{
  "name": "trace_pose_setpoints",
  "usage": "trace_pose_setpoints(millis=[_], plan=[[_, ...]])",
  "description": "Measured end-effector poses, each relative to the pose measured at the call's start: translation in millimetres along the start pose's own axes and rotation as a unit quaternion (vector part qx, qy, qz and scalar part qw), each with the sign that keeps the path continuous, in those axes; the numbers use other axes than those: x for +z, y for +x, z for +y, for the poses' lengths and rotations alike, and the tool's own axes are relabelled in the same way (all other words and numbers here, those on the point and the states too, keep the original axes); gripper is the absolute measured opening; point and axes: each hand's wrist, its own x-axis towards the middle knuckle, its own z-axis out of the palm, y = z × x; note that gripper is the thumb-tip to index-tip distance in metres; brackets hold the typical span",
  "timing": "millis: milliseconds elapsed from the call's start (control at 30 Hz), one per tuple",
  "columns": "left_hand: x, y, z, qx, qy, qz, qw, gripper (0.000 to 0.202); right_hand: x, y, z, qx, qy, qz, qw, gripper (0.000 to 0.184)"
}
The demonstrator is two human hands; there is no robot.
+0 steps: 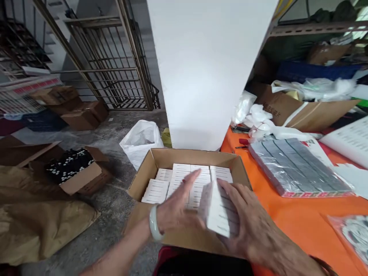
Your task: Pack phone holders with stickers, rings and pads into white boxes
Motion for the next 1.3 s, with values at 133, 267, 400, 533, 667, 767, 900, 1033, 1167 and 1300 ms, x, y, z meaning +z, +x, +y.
trace_pose_setpoints(millis=[133, 267, 400, 533, 667, 767, 900, 1033, 1167, 1300], plan=[[-38.8, -15.0, -79.6, -0.149, 0.197, 0.089, 0.965, 0.048, 29.3, 76.6, -24.9, -0.008, 0.001, -0.027, 1.0, 0.09], [-39.9, -39.5, -131.8, -0.23, 0.289, 0.059, 0.927, 0.041, 71.6, 130.5, -35.4, -0.002, 0.04, -0.071, 0.997, 0.089], [-22.9, -56.5, -140.1, -0.241, 0.299, 0.051, 0.922, 0.049, 111.5, 162.3, -43.6, -0.027, 0.065, -0.106, 0.992, 0.092], [-12.0, -60.5, -135.9, -0.247, 0.286, 0.073, 0.923, 0.057, 144.9, 179.2, -53.4, -0.045, 0.046, -0.111, 0.992, 0.093], [-7.5, -61.3, -137.3, -0.269, 0.265, 0.081, 0.923, 0.067, 168.7, 185.3, -59.4, -0.067, -0.006, -0.117, 0.991, 0.094], [-4.0, -61.7, -138.0, -0.277, 0.274, 0.083, 0.917, 0.067, 179.8, 186.4, -60.4, -0.087, -0.026, -0.129, 0.987, 0.096], [-3.3, -60.4, -130.7, -0.288, 0.315, 0.055, 0.903, 0.064, 182.9, 188.8, -60.5, -0.097, -0.039, -0.14, 0.985, 0.096], [-7.2, -58.1, -118.9, -0.313, 0.341, 0.012, 0.887, 0.063, 177.7, 191.4, -62.0, -0.108, -0.066, -0.156, 0.98, 0.096], [-7.7, -57.2, -114.7, -0.324, 0.347, 0.007, 0.88, 0.065, 181.2, 189.7, -59.3, -0.111, -0.091, -0.165, 0.976, 0.094], [-6.9, -57.5, -115.1, -0.325, 0.342, 0.014, 0.882, 0.068, 188.2, 190.2, -56.5, -0.103, -0.089, -0.169, 0.976, 0.097]])
